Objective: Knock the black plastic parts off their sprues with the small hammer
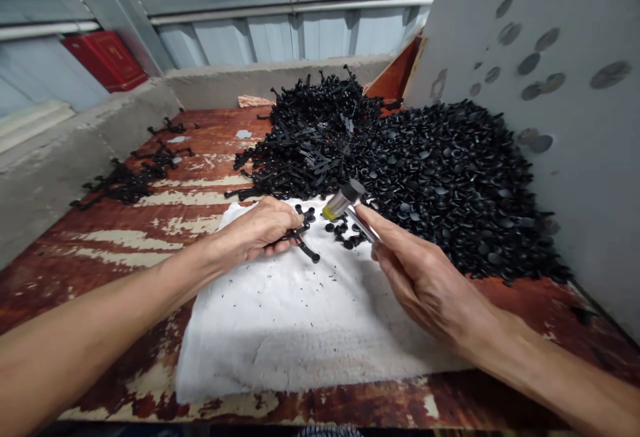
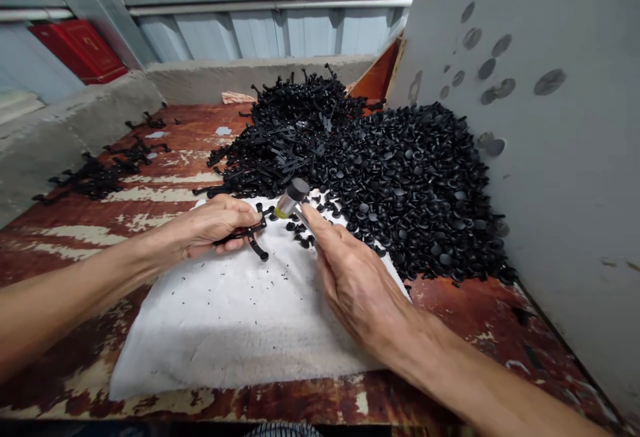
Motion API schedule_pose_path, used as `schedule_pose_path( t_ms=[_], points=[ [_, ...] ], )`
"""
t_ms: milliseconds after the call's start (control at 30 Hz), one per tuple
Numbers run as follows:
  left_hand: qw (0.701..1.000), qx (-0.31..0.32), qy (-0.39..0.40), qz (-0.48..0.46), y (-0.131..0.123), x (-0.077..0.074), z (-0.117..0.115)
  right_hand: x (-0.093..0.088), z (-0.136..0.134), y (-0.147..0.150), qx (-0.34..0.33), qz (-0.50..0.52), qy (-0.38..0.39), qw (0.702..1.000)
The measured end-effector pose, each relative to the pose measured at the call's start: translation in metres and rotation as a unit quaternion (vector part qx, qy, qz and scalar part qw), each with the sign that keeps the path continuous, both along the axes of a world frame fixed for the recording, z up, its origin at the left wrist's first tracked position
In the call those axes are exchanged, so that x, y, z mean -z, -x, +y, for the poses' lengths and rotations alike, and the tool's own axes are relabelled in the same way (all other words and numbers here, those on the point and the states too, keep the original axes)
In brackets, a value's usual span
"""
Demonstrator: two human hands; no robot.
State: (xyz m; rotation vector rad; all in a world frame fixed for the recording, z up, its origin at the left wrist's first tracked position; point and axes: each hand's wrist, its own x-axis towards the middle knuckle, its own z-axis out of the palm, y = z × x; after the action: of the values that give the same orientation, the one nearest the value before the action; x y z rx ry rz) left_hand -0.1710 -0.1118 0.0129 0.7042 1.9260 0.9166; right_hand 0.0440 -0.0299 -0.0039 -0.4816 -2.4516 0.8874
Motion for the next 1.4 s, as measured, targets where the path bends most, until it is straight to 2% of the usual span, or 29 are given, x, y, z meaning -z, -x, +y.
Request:
schedule_pose_path(
  t_ms=[133,267,367,500,633,767,900,967,1067,1267,1400],
  points=[
    [1.000,0.003,-0.006,0.005,0.000,0.003,-0.001,-0.002,0.014,0.020,-0.020,-0.049,-0.125,0.991],
    [1.000,-0.005,0.002,0.009,0.000,0.003,-0.001,-0.001,0.018,0.032,-0.016,-0.078,-0.194,0.978],
    [1.000,-0.006,0.005,0.001,0.001,0.005,-0.002,-0.004,0.017,0.034,-0.029,-0.084,-0.190,0.978],
    [1.000,-0.008,-0.006,-0.016,0.002,0.006,-0.002,-0.008,0.014,0.033,-0.007,-0.004,-0.167,0.986],
    [1.000,-0.016,0.002,-0.026,-0.001,0.002,-0.002,-0.006,0.015,0.034,-0.025,-0.095,-0.173,0.980],
    [0.999,-0.024,0.003,-0.039,-0.003,0.001,-0.002,-0.005,0.014,0.035,0.008,-0.011,-0.164,0.986],
    [0.999,-0.005,-0.014,-0.041,0.001,0.005,-0.003,-0.004,0.014,0.036,-0.017,-0.103,-0.175,0.979],
    [0.999,-0.002,-0.010,-0.044,0.003,0.007,-0.004,-0.005,0.017,0.037,-0.025,-0.091,-0.157,0.983],
    [0.998,-0.001,-0.007,-0.062,0.006,0.008,-0.005,-0.007,0.025,0.036,-0.002,-0.061,-0.153,0.986],
    [0.996,-0.018,-0.018,-0.087,0.010,0.007,-0.008,-0.005,0.039,0.032,0.013,-0.146,-0.195,0.970],
    [0.997,-0.012,-0.019,-0.080,0.010,0.008,-0.008,-0.006,0.035,0.033,0.008,-0.212,-0.214,0.954]
  ],
)
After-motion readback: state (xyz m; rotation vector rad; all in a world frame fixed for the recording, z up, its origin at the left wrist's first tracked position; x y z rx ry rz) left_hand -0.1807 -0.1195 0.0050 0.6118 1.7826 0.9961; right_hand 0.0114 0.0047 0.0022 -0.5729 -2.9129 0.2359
